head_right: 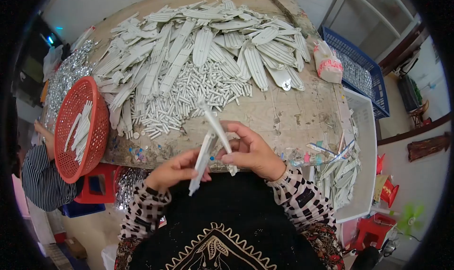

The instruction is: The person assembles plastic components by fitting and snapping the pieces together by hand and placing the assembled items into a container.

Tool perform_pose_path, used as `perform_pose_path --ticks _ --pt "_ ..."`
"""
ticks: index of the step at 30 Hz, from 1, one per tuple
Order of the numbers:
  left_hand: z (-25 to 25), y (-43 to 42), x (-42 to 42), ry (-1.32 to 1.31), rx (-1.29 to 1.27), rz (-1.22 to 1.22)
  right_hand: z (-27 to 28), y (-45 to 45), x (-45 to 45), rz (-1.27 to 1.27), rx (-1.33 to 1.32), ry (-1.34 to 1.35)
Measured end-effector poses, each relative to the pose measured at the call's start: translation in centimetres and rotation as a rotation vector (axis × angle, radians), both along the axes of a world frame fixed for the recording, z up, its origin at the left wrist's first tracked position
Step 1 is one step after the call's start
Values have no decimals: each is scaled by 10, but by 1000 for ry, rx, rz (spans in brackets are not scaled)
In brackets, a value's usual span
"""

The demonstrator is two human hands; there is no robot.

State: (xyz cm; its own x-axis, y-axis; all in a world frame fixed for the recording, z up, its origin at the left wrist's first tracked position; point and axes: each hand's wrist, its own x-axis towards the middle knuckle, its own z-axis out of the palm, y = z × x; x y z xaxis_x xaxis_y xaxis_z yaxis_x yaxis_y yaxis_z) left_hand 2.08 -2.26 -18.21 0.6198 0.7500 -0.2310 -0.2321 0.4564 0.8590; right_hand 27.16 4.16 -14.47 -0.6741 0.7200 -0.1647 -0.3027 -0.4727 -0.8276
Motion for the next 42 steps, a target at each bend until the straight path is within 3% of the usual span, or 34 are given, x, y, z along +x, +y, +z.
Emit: perform_pose_path --ticks 2,6,10,12,16,19,20,31,36,42 --pt "-1 -3 6 -12 14 15 1 -2 -1 78 112 -53" --pt "9 0 21 -138 -77 191 4 -14 0 156 68 -73" --pt "16 9 40 -72 73 361 5 -21 -3 0 104 -59" --pt "18 15 35 -267 -84 382 2 -22 3 -56 113 -58" --pt "14 24 35 -397 1 491 -8 -33 5 -185 277 -180" --pt "17 24 40 -426 21 547 1 -37 1 -90 915 -505" --pt "18 22 42 -390 -3 620 2 -37 0 -94 911 -506" --pt "26 15 41 -302 147 529 -3 -47 -5 -86 905 -541" --pt "27 10 38 -72 263 537 8 -50 -3 2 927 -652" --pt "23 8 39 -59 205 557 13 -46 -4 77 816 -663"
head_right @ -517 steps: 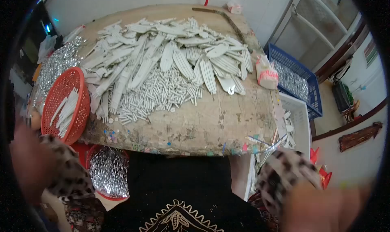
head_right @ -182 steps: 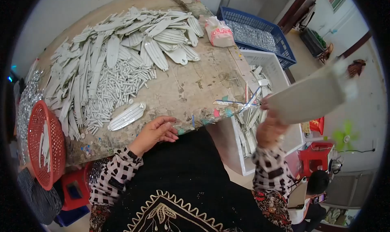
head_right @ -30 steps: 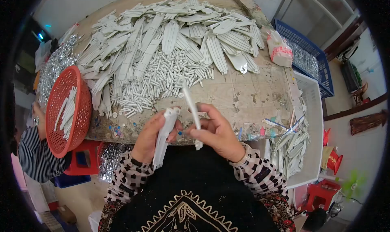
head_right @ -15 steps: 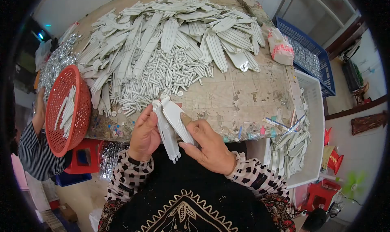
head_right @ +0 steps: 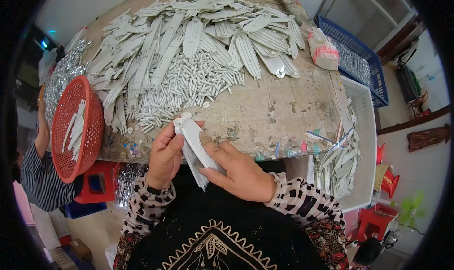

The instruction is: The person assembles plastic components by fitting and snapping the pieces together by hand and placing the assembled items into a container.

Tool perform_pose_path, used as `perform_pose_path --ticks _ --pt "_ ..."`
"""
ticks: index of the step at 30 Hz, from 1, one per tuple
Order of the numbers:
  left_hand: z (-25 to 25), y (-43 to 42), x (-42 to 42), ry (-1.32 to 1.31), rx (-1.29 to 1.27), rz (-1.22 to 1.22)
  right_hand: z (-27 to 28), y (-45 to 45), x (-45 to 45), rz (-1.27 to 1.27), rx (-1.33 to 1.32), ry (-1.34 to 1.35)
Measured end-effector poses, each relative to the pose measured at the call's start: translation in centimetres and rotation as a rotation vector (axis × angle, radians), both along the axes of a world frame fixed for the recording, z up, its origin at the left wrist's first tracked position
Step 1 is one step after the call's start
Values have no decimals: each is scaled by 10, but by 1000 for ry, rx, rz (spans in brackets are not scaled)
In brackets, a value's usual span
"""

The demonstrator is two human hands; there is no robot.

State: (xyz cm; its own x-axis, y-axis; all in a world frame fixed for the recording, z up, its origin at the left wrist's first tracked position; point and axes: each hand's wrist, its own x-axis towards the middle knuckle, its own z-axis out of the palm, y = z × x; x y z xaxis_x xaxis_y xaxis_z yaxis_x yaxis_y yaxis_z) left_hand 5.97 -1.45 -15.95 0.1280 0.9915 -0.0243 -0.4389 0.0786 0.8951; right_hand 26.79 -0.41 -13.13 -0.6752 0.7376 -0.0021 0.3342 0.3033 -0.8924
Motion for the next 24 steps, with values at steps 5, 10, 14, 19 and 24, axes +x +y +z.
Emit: perform_pose_path --ticks 5,10,14,19,24 --pt "-1 -4 11 132 -34 24 -19 -9 -11 -63 179 12" --pt "12 5 13 96 -113 29 -11 -4 -16 -80 339 -17" --pt "22 6 5 263 48 -90 11 27 -3 -244 416 144" --pt "20 1 12 396 39 -422 19 43 14 35 319 191" --pt "-3 -10 10 749 193 -436 6 38 24 -22 199 185"
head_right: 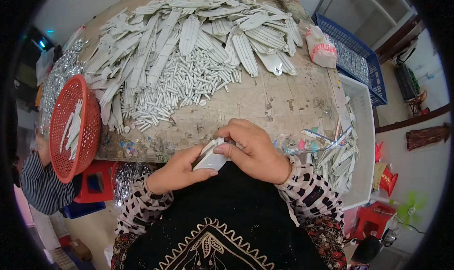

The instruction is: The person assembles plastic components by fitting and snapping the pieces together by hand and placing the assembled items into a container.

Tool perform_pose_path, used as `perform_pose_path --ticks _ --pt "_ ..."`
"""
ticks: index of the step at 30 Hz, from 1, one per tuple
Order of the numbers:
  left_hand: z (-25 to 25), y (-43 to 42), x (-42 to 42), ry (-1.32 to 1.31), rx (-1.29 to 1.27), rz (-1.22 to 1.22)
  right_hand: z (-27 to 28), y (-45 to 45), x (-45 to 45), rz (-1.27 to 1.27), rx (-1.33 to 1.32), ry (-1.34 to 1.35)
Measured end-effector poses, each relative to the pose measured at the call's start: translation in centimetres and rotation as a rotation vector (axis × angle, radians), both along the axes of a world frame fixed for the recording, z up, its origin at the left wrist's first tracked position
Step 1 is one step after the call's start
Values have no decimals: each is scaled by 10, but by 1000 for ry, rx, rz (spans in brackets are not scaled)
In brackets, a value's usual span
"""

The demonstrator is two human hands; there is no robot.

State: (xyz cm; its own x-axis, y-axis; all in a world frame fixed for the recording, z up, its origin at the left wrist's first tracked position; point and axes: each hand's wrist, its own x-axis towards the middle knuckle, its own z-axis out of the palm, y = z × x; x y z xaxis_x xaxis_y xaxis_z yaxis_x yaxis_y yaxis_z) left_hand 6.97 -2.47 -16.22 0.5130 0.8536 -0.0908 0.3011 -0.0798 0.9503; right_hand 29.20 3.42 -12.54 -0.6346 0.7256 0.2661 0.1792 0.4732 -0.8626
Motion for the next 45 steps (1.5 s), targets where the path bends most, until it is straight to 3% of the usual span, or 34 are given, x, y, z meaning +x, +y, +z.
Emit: perform_pose_path --ticks 4,7,9,10,12,13,15,19,22,25,27,28,30,31,33,42,45 --pt "-1 -7 -2 -31 -111 101 -12 0 -7 -24 -19 -11" --pt "-16 -10 -6 -42 -80 208 -25 20 -17 30 -249 -5" --pt "-18 -8 -11 12 -166 295 -50 46 -26 47 -690 215" --pt "-18 -6 -13 12 -163 297 -58 58 -32 50 -687 215" --pt "-16 0 -20 25 -168 391 -68 77 -44 -225 112 -155" --pt "-14 2 -23 27 -164 396 -72 82 -52 -221 115 -152" --pt "-7 6 -27 331 19 423 -78 90 -69 -307 475 -287" --pt "6 10 -25 731 211 415 -97 104 -86 -316 619 -421" --pt "1 13 -26 800 264 370 -99 105 -85 -334 590 -442" --pt "-4 14 -25 803 362 349 -93 97 -70 -309 584 -241" --pt "-8 15 -23 816 346 326 -96 89 -59 -273 274 -106" --pt "-9 17 -21 835 338 302 -98 85 -55 -279 270 -113" --pt "-12 19 -19 832 353 290 -99 78 -49 -173 -509 226" --pt "-13 20 -18 836 366 287 -99 74 -47 -179 -511 225" --pt "-11 22 -16 832 351 268 -91 66 -49 -153 -808 358" --pt "-2 31 -22 790 273 211 -113 49 -64 -219 -634 513" --pt "-1 34 -24 765 244 201 -109 46 -61 -227 -504 372"
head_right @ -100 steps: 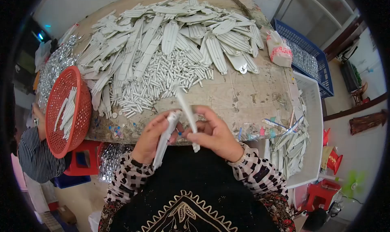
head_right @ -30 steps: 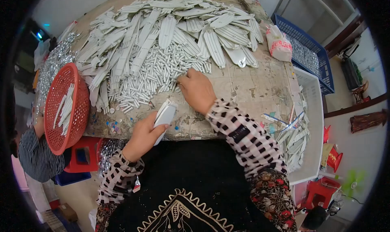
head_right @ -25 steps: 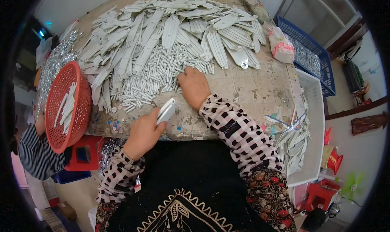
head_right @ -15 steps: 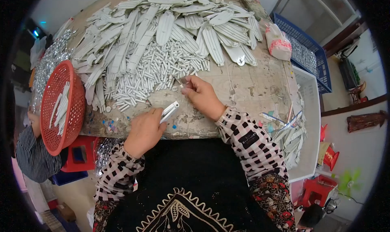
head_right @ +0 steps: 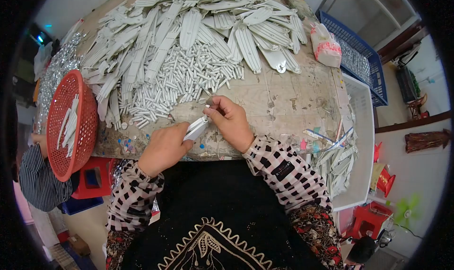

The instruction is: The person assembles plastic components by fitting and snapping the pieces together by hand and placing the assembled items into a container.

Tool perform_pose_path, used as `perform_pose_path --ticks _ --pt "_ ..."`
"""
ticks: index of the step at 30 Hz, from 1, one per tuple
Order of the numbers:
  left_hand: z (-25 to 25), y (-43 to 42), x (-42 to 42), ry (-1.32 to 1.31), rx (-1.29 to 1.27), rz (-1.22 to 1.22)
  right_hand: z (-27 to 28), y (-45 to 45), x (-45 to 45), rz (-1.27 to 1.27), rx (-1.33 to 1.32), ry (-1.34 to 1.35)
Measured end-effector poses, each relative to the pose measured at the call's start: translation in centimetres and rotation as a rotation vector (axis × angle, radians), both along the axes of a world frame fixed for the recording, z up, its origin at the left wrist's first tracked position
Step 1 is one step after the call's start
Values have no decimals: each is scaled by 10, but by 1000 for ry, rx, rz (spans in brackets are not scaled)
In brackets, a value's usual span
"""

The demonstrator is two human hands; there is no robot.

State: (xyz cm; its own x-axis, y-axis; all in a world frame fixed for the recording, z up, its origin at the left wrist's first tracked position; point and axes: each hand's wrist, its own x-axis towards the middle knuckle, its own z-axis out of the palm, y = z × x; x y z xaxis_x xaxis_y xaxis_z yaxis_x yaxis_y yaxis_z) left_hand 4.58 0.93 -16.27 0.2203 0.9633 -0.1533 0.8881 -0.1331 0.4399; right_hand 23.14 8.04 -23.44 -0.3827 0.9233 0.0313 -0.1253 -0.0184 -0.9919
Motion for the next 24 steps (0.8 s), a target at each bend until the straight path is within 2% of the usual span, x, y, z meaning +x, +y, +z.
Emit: perform_pose_path --ticks 4,6,10,13,15,16,20,22,23,24 --pt "4 1 -2 -15 -39 -12 1 0 -2 -24 -20 13" --pt "3 1 -4 -7 -41 -32 12 -1 0 -7 96 -136" --pt "4 2 -4 8 -70 -43 13 -9 1 2 52 -120" --pt "5 2 -5 -20 -67 -37 22 -13 1 -48 187 -238" --pt "4 2 -5 -22 -66 -39 23 -11 2 -45 932 -474" --pt "4 1 -5 -23 -63 -41 22 -16 3 -27 857 -480" --pt "2 -1 -3 0 -44 -38 18 -18 4 -69 903 -494" --pt "1 -4 -2 -16 -21 -24 23 -16 7 22 611 -443" --pt "-1 -6 -3 -16 -23 -21 24 -14 5 25 610 -442" --pt "-3 -7 -2 1 12 -19 25 -9 2 24 368 -310"
